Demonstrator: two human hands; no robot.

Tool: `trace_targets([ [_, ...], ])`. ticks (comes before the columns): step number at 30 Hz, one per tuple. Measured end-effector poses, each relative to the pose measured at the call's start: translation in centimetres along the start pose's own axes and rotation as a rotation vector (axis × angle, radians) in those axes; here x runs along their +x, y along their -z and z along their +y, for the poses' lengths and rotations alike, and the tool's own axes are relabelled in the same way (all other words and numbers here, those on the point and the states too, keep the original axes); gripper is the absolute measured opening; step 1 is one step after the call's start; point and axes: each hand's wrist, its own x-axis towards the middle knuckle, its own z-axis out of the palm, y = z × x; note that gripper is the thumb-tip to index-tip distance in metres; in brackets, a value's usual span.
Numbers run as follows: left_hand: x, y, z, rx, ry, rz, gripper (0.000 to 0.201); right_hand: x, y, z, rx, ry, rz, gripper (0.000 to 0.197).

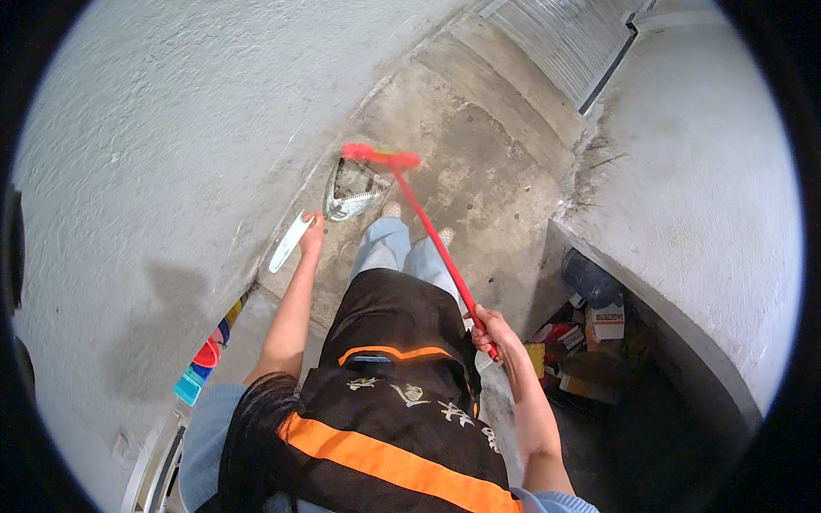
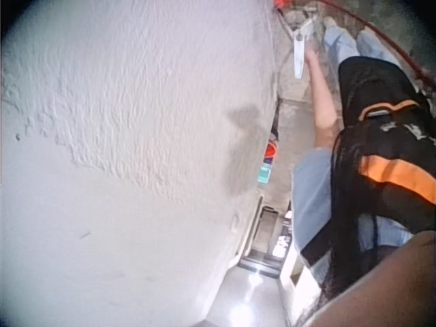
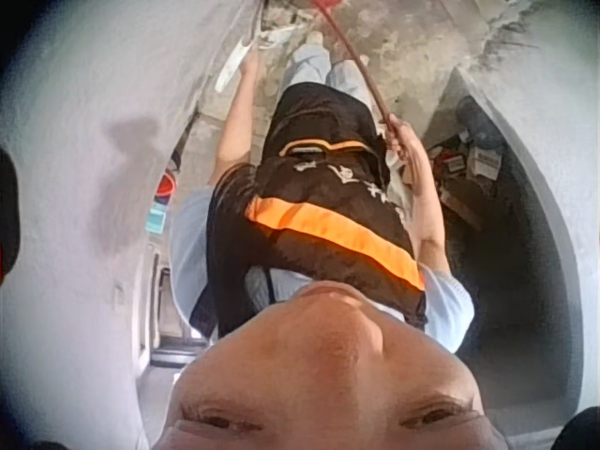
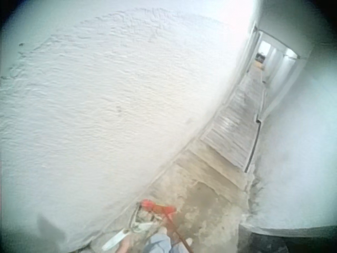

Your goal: The person sweeps a concrete floor with a red broom and collects debris into a dustpan, moving through a cluttered backroom area. They sweep around a scale, containers, and a small table, then gather the swept material into the dustpan and continue sweeping toward a doorway.

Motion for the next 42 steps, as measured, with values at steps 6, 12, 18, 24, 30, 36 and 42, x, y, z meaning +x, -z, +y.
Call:
trace_targets([
  [6, -0.5, 0.2, -0.5, 0.057, -0.217, 0.112, 0.024, 5.0, -5.3, 1.9, -0.244, 0.221, 0.224, 0.027],
  [12, -0.5, 1.3, -0.8, 0.042, -0.117, -0.116, 0.015, 1.5, -0.2, 4.3, -0.022, -0.037, -0.017, 0.03],
  [18, -1.0, 1.6, 0.2, -0.067, -0.079, -0.358, 0.017, -2.6, 3.9, 8.2, 0.484, 0.058, -0.079, 0.03],
  [24, -0.4, -3.9, 7.9, -0.002, -0.377, -0.586, 0.018, -1.0, 5.0, 9.4, 0.738, 0.321, 0.037, 0.045],
  [30, -1.9, -13.4, 20.7, 0.411, -0.681, -0.831, 0.02, 1.0, 9.7, 5.6, 1.009, 0.404, 0.015, 0.04],
  [36, -5.3, -26.1, 29.5, 0.48, -1.123, -1.075, 0.02, 3.1, 13.8, 1.2, 1.383, 0.468, -0.102, 0.04],
  [42, -8.2, -38.8, 34.1, 0.757, -1.162, -1.268, 0.026, 4.2, 12.5, -2.5, 1.521, 0.335, -0.02, 0.042],
])
